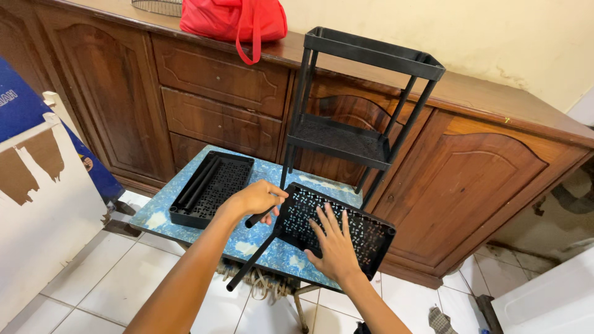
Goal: The person assembles a black plastic plant stand by inserting vertical poles into the corners of perforated trays. They place a tray on the table, insert poles into its holes, and then attach another tray to the top of the poles, repeating the process to build a multi-tiered structure.
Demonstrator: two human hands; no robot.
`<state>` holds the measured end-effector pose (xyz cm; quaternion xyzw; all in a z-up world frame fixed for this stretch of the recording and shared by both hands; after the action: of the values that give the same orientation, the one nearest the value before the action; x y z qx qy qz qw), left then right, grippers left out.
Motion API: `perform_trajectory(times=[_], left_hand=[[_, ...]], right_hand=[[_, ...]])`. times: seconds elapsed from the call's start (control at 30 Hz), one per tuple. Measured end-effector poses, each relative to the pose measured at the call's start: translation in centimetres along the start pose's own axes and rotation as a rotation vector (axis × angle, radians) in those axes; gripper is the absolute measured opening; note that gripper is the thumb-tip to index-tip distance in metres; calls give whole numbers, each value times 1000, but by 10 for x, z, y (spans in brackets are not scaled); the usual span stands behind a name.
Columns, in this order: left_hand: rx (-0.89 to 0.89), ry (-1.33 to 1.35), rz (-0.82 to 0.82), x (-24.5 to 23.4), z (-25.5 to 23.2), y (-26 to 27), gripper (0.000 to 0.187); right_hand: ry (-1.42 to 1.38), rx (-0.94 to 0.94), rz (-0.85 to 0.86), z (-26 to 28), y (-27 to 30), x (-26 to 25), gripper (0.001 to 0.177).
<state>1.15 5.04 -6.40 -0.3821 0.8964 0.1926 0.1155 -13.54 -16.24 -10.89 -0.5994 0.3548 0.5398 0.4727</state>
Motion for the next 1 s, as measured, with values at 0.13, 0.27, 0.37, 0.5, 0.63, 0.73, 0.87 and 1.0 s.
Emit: perform_trajectory(times=[0.13, 0.27, 0.37, 0.5, 0.63, 0.73, 0.87, 1.0], left_hand=[[-25, 76, -23, 5, -4, -8, 40], [-57, 76, -56, 15, -13, -13, 59], [48, 130, -52, 18, -15, -10, 75], [222, 243, -74, 24, -15, -9, 84], [237, 264, -130, 33, -15, -10, 88], [279, 296, -161, 39, -15, -8, 94], [255, 347, -219, 39, -15, -7, 100], [240, 311, -257, 39, -13, -10, 103]], right_hand=[[-55, -52, 14, -10, 7, 28, 65], [-129, -1, 60, -19, 9, 47, 57], [-164, 115, 193, -20, 8, 54, 51], [-254, 202, 296, -18, 9, 58, 46], [-205, 197, 280, -15, 10, 69, 41], [-228, 179, 253, -16, 9, 78, 34], [-172, 168, 220, -14, 8, 88, 25], [-145, 176, 213, -8, 7, 95, 23]])
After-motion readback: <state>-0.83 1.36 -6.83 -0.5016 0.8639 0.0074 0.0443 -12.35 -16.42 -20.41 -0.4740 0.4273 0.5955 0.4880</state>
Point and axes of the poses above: each hand's wrist, its own y-axis away from the middle knuckle, its own x-axis out of the palm, z = x × y, the point moved 1 cm from there along -y, towards the middle knuckle, and after that the axes turned 8 degrees about z, right-handed, at the moved point
